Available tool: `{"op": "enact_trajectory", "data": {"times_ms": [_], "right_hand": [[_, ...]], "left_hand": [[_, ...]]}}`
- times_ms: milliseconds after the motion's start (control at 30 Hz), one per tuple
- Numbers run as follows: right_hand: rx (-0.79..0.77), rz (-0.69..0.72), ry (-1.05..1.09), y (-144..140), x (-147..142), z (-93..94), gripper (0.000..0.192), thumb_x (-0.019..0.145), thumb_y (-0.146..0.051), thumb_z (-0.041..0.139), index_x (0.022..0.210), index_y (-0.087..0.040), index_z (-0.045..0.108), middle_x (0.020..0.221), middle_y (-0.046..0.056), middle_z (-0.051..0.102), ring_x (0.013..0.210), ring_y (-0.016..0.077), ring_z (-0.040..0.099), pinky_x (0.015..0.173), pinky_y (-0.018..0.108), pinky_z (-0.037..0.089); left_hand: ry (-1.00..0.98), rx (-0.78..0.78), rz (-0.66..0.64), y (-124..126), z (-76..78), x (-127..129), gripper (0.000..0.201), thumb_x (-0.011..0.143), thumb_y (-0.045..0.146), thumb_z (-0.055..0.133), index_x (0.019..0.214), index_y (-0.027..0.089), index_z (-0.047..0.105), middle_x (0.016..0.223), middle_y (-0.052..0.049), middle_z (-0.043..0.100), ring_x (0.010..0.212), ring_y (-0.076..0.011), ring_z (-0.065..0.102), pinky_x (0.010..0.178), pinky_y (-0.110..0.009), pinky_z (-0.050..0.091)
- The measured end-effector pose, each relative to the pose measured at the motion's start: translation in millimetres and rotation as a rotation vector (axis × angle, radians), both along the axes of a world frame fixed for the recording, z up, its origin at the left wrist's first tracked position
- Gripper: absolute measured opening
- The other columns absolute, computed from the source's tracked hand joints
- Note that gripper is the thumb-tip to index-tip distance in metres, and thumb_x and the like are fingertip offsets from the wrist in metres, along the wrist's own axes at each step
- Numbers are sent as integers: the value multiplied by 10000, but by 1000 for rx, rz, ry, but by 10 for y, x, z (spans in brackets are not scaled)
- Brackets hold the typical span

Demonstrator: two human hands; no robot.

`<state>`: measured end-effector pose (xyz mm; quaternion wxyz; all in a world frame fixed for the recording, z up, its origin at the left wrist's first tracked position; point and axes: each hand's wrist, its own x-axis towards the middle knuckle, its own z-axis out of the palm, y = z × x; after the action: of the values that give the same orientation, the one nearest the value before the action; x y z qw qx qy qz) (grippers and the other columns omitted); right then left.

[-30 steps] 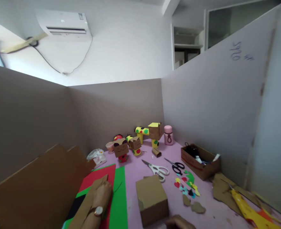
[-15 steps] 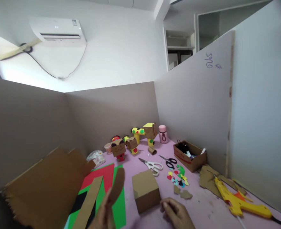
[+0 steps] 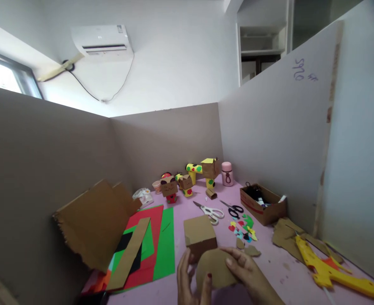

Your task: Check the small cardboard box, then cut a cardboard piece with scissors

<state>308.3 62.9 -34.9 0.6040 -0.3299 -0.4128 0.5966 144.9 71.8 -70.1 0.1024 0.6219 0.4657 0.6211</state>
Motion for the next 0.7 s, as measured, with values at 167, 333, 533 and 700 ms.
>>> {"op": "enact_trajectory", "data": {"times_ms": [167, 333, 533, 700], "right_hand": [[37, -27, -143, -4, -66, -102, 477, 654, -588, 733, 938, -205, 730, 883, 78, 736, 897, 281, 643, 805, 366, 480], [69, -30, -261, 16, -51, -163, 401, 734, -568, 667, 757, -170, 697, 711, 32, 690, 701, 206, 604, 651, 288, 440], [111, -30, -366, 8, -55, -222, 351, 770, -512, 647, 768, -163, 684, 708, 27, 691, 694, 205, 597, 628, 279, 426], [171, -20, -435, -49, -92, -187, 276, 747, -412, 696, 880, -174, 738, 887, 78, 742, 874, 268, 634, 801, 344, 444]], "left_hand": [[-267, -471, -205, -85, 73, 52, 505, 745, 599, 564, 990, 170, 669, 993, -101, 737, 931, -238, 676, 809, -285, 522], [-336, -506, -313, -84, 138, -34, 431, 761, 569, 567, 925, 187, 681, 905, -63, 743, 898, -231, 656, 786, -275, 480], [-364, -562, -433, -60, 161, -54, 366, 734, 510, 627, 857, 168, 664, 804, -59, 738, 777, -224, 661, 681, -277, 496], [-322, -532, -517, -38, 110, -36, 317, 682, 460, 698, 782, 159, 675, 770, -56, 720, 767, -210, 637, 696, -267, 478]]}}
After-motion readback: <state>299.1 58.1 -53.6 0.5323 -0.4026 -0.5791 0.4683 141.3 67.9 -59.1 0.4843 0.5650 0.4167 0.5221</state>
